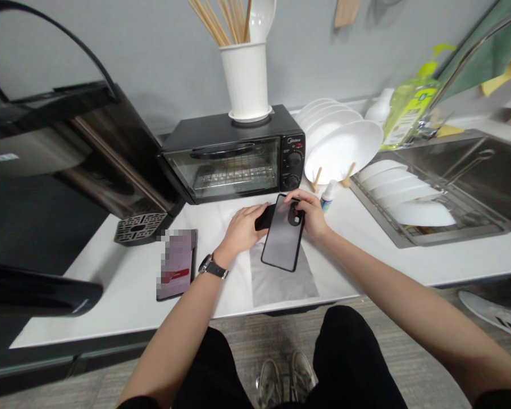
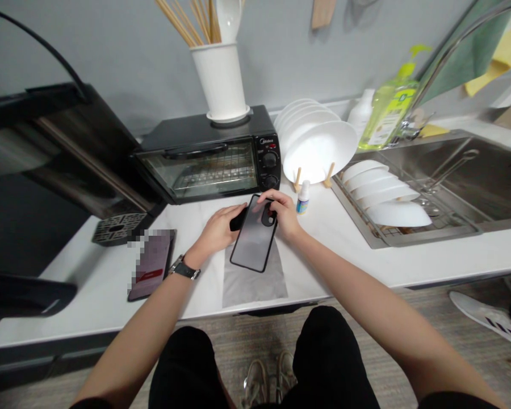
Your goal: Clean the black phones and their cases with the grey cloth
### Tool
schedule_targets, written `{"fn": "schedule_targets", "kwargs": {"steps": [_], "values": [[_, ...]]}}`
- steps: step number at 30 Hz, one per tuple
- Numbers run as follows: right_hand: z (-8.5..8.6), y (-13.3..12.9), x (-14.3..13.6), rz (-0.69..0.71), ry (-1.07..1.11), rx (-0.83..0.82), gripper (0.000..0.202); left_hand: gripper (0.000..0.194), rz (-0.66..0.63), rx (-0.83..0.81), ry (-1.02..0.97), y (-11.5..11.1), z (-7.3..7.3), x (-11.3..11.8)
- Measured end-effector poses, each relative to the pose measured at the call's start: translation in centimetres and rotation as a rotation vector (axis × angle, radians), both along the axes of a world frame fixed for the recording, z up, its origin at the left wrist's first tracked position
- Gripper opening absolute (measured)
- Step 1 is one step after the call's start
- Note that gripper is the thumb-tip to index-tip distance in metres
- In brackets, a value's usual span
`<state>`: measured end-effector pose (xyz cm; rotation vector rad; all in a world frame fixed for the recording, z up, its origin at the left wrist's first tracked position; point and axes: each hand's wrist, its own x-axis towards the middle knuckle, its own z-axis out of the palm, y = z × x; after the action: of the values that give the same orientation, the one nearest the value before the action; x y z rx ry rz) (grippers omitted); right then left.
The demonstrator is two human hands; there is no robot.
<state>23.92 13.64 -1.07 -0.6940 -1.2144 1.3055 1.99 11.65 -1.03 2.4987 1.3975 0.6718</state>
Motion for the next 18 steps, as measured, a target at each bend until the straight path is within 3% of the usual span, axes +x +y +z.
{"fn": "schedule_targets", "kwargs": {"steps": [7, 14, 18], "values": [[-0.33, 0.13, 0.03, 0.023, -0.072, 0.038, 0.023, 0.074, 0.051, -0.127, 0.037, -0.29, 0.03, 0.19], [-0.52, 0.17, 0.02, 0.025, -0.108, 0.077, 0.026, 0.070, 0.211, -0.095, 0.031, -0.02, 0.12, 0.17], [-0.50, 0.12, -0.02, 0.014, -0.143, 0.075, 0.026, 0.068, 0.203, -0.134, 0.008, 0.07, 0.21, 0.11]]}}
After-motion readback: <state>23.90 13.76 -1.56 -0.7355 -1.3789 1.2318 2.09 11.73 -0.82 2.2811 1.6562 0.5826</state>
